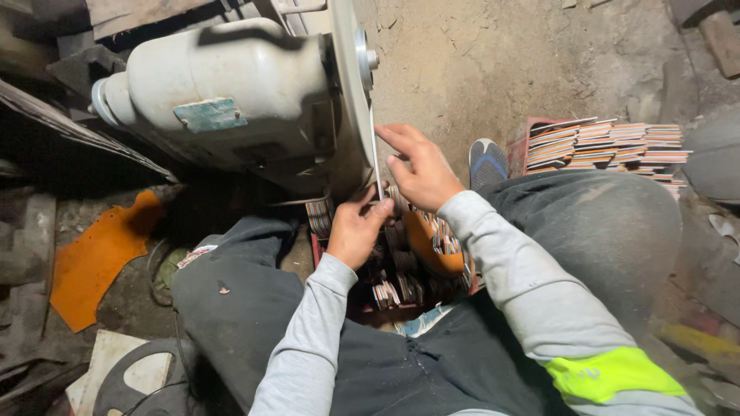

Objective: The person sits on the floor and repeatedly feeds small shoe insoles into a bench grinder to smooth their edges. They handle the insoles one at a time, rotating them to grind different sides, and place the finished pieces into a red tray.

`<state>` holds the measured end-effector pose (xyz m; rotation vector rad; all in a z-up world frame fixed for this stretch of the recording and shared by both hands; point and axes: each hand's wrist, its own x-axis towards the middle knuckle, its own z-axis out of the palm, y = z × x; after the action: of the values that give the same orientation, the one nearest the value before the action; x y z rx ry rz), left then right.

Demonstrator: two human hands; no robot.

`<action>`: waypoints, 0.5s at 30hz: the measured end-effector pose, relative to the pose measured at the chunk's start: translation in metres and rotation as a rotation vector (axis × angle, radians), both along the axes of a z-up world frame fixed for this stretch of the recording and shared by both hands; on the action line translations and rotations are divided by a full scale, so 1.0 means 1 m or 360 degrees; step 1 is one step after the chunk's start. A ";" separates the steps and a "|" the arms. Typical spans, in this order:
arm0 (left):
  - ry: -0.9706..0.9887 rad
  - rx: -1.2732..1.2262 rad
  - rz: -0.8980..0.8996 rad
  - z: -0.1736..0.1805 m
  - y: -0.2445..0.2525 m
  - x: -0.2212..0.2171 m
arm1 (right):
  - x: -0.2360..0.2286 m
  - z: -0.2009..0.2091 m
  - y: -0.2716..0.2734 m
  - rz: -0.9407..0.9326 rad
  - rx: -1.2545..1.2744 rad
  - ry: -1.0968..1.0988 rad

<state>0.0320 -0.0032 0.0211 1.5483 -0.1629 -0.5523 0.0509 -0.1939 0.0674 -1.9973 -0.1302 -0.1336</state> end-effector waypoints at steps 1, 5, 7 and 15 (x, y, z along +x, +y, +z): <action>-0.0053 -0.0029 0.0032 -0.002 -0.001 0.004 | 0.006 -0.003 0.002 -0.0022 -0.0048 -0.0042; 0.0008 0.0045 0.0093 -0.002 -0.007 0.008 | 0.017 -0.010 0.001 -0.0062 -0.0064 -0.0127; 0.0030 0.0005 0.0090 0.000 -0.008 0.007 | 0.017 -0.010 -0.001 -0.0047 -0.0010 -0.0132; 0.0040 -0.0019 0.0048 0.008 0.002 -0.033 | -0.014 -0.007 -0.008 0.0114 -0.0024 -0.0100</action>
<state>-0.0012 -0.0012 0.0293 1.5291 -0.1231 -0.5455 0.0369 -0.2020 0.0604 -2.0013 -0.2434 -0.1497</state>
